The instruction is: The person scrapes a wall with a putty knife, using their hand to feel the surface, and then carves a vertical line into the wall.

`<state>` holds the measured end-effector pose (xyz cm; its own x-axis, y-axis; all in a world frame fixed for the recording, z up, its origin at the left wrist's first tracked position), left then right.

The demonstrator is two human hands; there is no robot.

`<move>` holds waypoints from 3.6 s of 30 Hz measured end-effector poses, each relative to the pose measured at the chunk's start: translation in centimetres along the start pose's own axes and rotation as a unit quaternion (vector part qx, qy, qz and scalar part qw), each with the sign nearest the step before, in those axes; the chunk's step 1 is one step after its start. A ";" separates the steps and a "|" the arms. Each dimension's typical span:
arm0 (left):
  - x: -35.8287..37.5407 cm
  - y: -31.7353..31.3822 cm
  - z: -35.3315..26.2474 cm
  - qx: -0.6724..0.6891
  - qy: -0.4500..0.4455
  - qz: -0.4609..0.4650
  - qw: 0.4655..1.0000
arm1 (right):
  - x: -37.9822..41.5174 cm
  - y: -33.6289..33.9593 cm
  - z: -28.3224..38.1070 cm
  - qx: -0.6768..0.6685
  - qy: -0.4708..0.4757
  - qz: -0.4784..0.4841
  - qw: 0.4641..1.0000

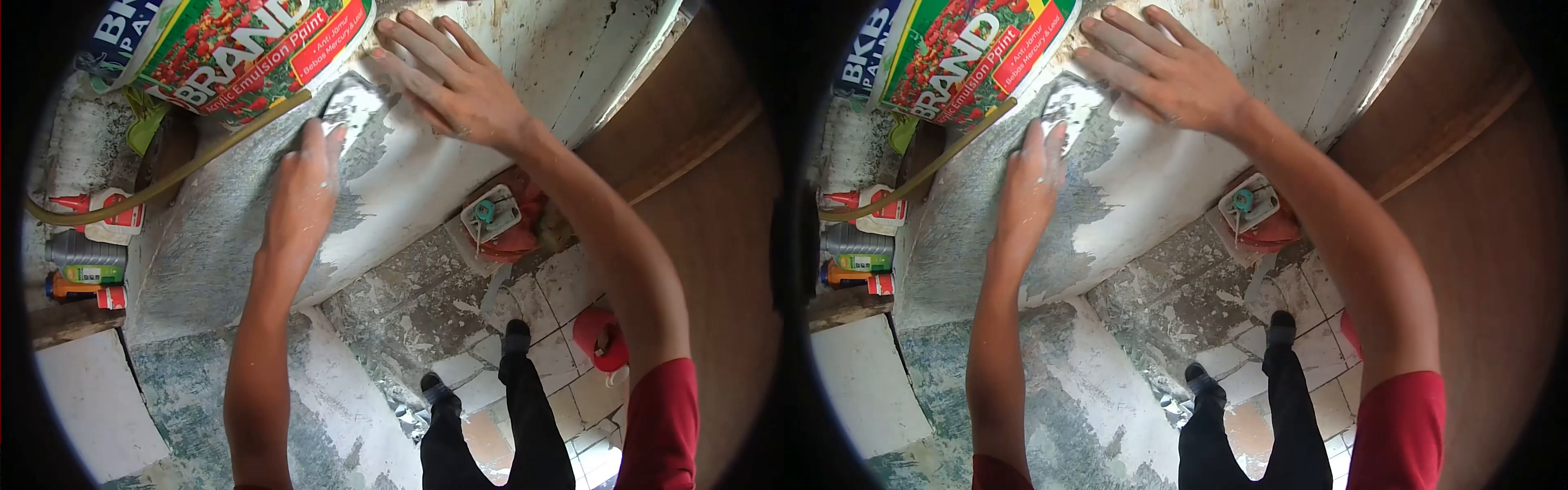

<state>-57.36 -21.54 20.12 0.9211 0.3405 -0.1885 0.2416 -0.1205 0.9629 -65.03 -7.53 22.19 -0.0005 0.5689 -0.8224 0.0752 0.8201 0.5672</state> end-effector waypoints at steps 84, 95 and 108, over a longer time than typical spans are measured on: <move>-1.2 1.5 -5.7 -0.149 -0.014 0.043 0.988 | 0.5 -12.4 9.6 -0.856 -0.457 -0.238 0.036; -0.3 -0.7 -3.0 -0.134 -0.036 0.065 0.988 | 2.0 -14.8 11.7 -0.832 -0.502 -0.232 0.049; 0.8 -1.7 -3.6 -0.236 -0.045 0.101 0.965 | 2.3 -14.4 13.4 -0.846 -0.478 -0.234 -0.034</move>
<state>-58.18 -17.67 18.99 0.9629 0.2693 0.0177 -0.0930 0.2696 0.9585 -52.70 -18.86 11.53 0.4254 0.9000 0.0953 0.2388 -0.0100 -0.9710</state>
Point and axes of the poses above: each hand's wrist, its own x-axis away from the middle knuckle, its own y-axis out of the back of the hand, z = x × y, the point moved 9 cm from there along -x, towards the middle knuckle, and after that the axes turned 8 degrees about -x, right-handed, at the moved point
